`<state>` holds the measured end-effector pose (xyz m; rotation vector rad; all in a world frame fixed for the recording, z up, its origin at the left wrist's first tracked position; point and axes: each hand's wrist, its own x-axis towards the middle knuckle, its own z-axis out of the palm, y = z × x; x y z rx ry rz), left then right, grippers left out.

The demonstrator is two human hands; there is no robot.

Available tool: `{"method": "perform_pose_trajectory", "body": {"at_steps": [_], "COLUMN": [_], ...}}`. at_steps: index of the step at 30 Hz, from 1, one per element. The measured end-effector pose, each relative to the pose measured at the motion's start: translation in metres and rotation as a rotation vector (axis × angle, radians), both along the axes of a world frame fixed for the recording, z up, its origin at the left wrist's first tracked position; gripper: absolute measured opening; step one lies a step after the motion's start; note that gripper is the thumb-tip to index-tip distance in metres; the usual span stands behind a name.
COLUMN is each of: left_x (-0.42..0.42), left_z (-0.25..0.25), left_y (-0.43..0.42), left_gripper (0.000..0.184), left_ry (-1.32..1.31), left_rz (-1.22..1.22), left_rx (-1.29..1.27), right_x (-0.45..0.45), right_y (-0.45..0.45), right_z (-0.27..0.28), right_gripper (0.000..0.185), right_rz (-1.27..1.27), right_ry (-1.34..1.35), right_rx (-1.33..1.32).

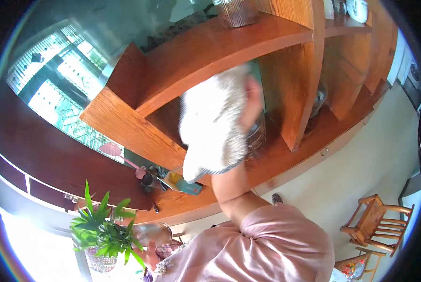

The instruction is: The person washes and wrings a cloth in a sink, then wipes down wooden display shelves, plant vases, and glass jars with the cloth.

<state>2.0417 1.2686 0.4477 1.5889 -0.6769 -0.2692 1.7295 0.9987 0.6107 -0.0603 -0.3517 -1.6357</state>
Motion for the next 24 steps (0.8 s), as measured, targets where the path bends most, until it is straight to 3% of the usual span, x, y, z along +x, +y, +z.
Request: {"method": "perform_pose_trajectory", "body": {"at_steps": [1, 2, 3, 4, 6, 8, 9, 10, 11, 12, 13, 14, 16, 18, 21, 23, 24], "left_x": [0.001, 0.009, 0.023, 0.023, 0.003, -0.022, -0.009, -0.018, -0.032, -0.041, -0.037, -0.045, -0.062, -0.050, -0.022, -0.025, -0.027], "left_z": [-0.002, -0.008, -0.018, -0.016, -0.004, 0.010, -0.007, -0.001, 0.007, 0.011, 0.008, 0.012, 0.028, 0.025, 0.009, 0.019, 0.023], "left_y": [0.002, 0.001, -0.006, -0.013, -0.025, -0.036, -0.042, -0.049, -0.051, -0.055, -0.057, -0.059, -0.064, -0.068, -0.071, -0.070, -0.072], "left_gripper": [0.074, 0.074, 0.078, 0.082, 0.082, 0.067, 0.065, 0.065, 0.066, 0.066, 0.069, 0.069, 0.070, 0.073, 0.080, 0.081, 0.082], "left_ry": [0.010, 0.018, -0.086, -0.193, -0.240, -0.073, -0.083, -0.082, -0.018, 0.052, 0.098, 0.110, 0.112, 0.136, -0.084, 0.009, 0.089], "left_rz": [-0.006, -0.009, -0.123, -0.238, -0.254, -0.180, -0.179, -0.193, -0.197, -0.199, -0.259, -0.261, -0.289, -0.318, -0.242, -0.309, -0.373], "left_rx": [0.000, 0.003, -0.042, -0.091, -0.050, -0.020, -0.051, -0.076, -0.120, -0.159, -0.175, -0.189, -0.231, -0.248, -0.095, -0.116, -0.146], "right_x": [-0.020, -0.040, -0.060, -0.054, -0.074, -0.102, -0.110, -0.113, -0.119, -0.126, -0.127, -0.137, -0.101, -0.044, 0.029, 0.062, 0.073], "right_y": [-0.005, -0.024, -0.027, 0.002, -0.006, -0.030, -0.057, -0.050, -0.053, -0.057, -0.046, -0.067, -0.082, -0.068, -0.024, -0.009, 0.001], "right_z": [-0.011, -0.031, -0.033, 0.006, 0.007, 0.006, -0.002, 0.012, 0.014, 0.014, 0.009, -0.010, -0.005, -0.024, -0.024, -0.028, -0.025], "right_gripper": [0.032, 0.033, 0.032, 0.031, 0.030, 0.028, 0.025, 0.017, 0.016, 0.015, 0.016, 0.020, 0.020, 0.022, 0.031, 0.036, 0.031], "right_rz": [-0.192, -0.269, -0.386, -0.659, -0.751, -0.924, -1.675, -1.961, -2.032, -2.093, -1.803, -2.038, -2.206, -1.798, -1.757, -1.714, -1.534], "right_ry": [0.089, 0.030, 0.028, -0.050, 0.032, 0.182, 0.669, 0.765, 0.946, 1.135, 1.278, 1.335, 0.923, 1.085, 1.493, 1.617, 1.674], "right_rx": [-0.031, -0.225, -0.156, -0.012, -0.087, -0.221, 0.208, 0.151, 0.182, 0.216, 0.382, 0.386, 0.177, -0.041, -0.384, -0.684, -0.724]}}
